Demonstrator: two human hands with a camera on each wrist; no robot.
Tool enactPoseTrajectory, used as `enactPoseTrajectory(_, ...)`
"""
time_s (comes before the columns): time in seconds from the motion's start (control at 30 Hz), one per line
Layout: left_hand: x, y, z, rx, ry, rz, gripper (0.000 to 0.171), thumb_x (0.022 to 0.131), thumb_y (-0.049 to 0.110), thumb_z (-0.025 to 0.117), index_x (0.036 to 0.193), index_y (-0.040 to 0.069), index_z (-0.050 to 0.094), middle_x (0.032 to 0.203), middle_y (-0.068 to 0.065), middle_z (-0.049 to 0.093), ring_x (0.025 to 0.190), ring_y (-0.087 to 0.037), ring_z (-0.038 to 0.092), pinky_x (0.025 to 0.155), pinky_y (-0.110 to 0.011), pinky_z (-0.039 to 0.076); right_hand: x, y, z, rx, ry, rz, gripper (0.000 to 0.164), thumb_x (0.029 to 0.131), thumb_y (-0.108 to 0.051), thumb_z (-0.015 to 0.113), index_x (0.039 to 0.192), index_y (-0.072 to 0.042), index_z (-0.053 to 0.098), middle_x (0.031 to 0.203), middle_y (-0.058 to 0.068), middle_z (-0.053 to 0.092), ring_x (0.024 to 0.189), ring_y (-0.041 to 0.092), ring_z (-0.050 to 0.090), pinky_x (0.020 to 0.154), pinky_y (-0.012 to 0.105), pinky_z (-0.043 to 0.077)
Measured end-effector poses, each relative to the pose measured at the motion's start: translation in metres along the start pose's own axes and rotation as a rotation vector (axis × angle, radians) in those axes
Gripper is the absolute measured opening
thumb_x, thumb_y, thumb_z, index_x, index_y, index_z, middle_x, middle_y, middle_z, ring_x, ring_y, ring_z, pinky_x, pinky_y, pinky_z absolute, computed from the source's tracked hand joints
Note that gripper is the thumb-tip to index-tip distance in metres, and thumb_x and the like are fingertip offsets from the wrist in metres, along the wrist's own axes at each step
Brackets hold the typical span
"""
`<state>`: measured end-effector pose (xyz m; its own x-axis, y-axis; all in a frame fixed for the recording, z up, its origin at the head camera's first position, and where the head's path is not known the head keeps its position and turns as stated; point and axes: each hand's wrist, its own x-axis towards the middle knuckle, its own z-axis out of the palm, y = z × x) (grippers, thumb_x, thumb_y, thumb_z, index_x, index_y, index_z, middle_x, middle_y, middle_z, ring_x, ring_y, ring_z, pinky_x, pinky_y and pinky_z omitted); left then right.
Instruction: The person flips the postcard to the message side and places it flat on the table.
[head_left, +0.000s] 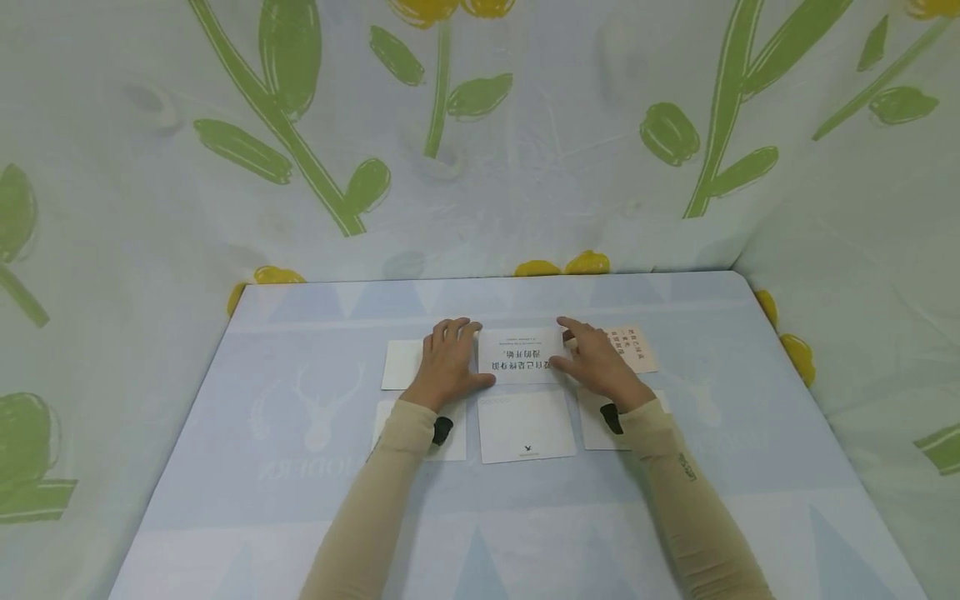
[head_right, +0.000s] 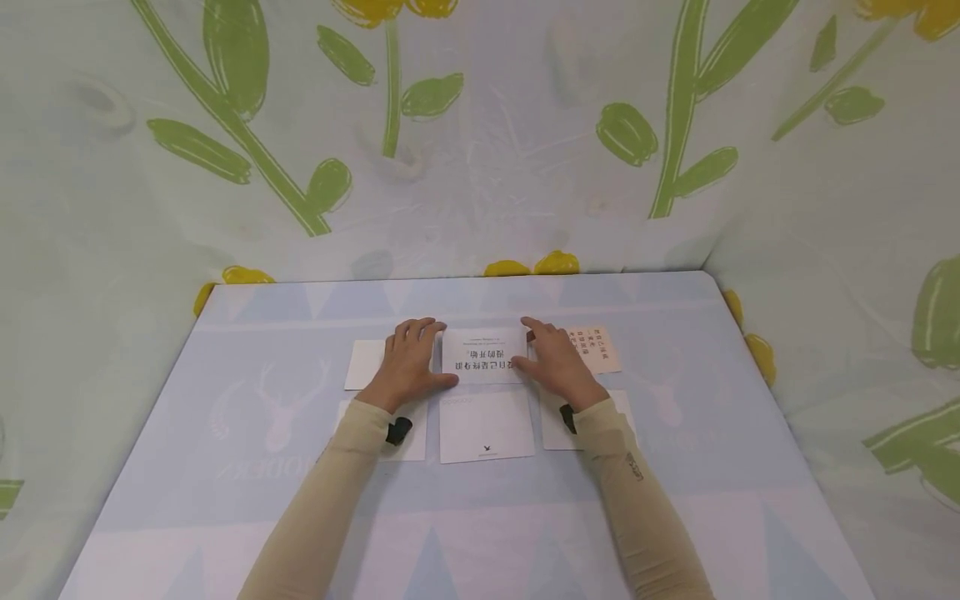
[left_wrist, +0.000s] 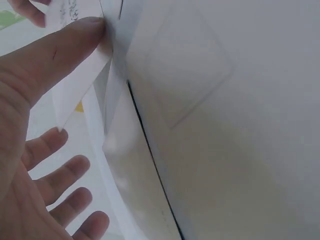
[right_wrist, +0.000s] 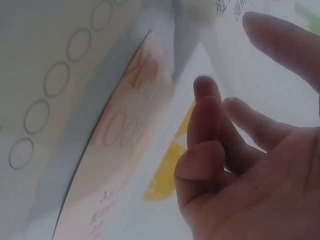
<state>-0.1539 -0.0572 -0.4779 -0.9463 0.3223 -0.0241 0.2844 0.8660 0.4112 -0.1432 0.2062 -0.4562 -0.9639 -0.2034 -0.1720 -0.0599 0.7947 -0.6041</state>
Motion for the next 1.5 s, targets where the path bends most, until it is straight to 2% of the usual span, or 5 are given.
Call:
enactPoseTrajectory(0.33,-0.006,0.004,0.002,-0.061,0.072,-0.032,0.085,0.081,0.035,0.086,0.150,0.010,0.043,0.136,-0.009,0.056,0.124,-0.031,0.042,0.106,-0.045,0.035,-0.007,0.000,0.002,0.040,-0.020,0.053,0.063,0.100,-0.017,0.064,0.154,-0.001,0.036,0.122,0.018,0.065,0.103,0.030,0.062,0.087,0.044,0.052)
enactPoseTrajectory(0.67,-0.012,0.006,0.003,-0.133,0.130,-0.048,0.069,0.089,0.023,0.080,0.148,0.016,0.046,0.090,0.005,0.065,0.072,-0.015,0.055,0.065,-0.031,0.046,-0.012,0.002,0.002,0.013,0.031,0.019,0.045,0.100,-0.017,0.064,0.140,0.002,0.053,0.120,0.018,0.067,0.105,0.032,0.065,0.084,0.045,0.054)
enactPoseTrajectory(0.87,-0.016,0.008,0.002,-0.185,0.150,-0.112,0.064,0.090,0.024,0.079,0.146,0.015,0.050,0.092,0.005,0.070,0.070,-0.015,0.058,0.063,-0.031,0.047,-0.014,0.002,0.001,0.009,0.057,0.000,0.033,0.099,-0.018,0.066,0.127,0.000,0.061,0.115,0.015,0.070,0.098,0.029,0.064,0.078,0.041,0.053)
enactPoseTrajectory(1.1,-0.017,0.009,0.000,-0.187,0.187,-0.152,0.026,0.092,0.025,0.071,0.113,0.010,0.073,0.091,0.004,0.072,0.079,-0.016,0.064,0.066,-0.033,0.052,-0.014,0.001,0.002,-0.011,0.086,-0.020,0.023,0.099,-0.020,0.067,0.115,-0.003,0.067,0.110,0.012,0.071,0.093,0.027,0.064,0.076,0.040,0.052)
enactPoseTrajectory(1.5,-0.022,0.006,-0.004,-0.324,0.170,-0.167,0.026,0.097,0.027,0.063,0.113,0.009,0.073,0.094,-0.002,0.073,0.078,-0.016,0.064,0.068,-0.034,0.051,-0.018,-0.002,0.000,0.004,0.073,-0.017,0.020,0.101,-0.023,0.063,0.113,-0.007,0.068,0.105,0.008,0.071,0.089,0.024,0.063,0.071,0.037,0.052)
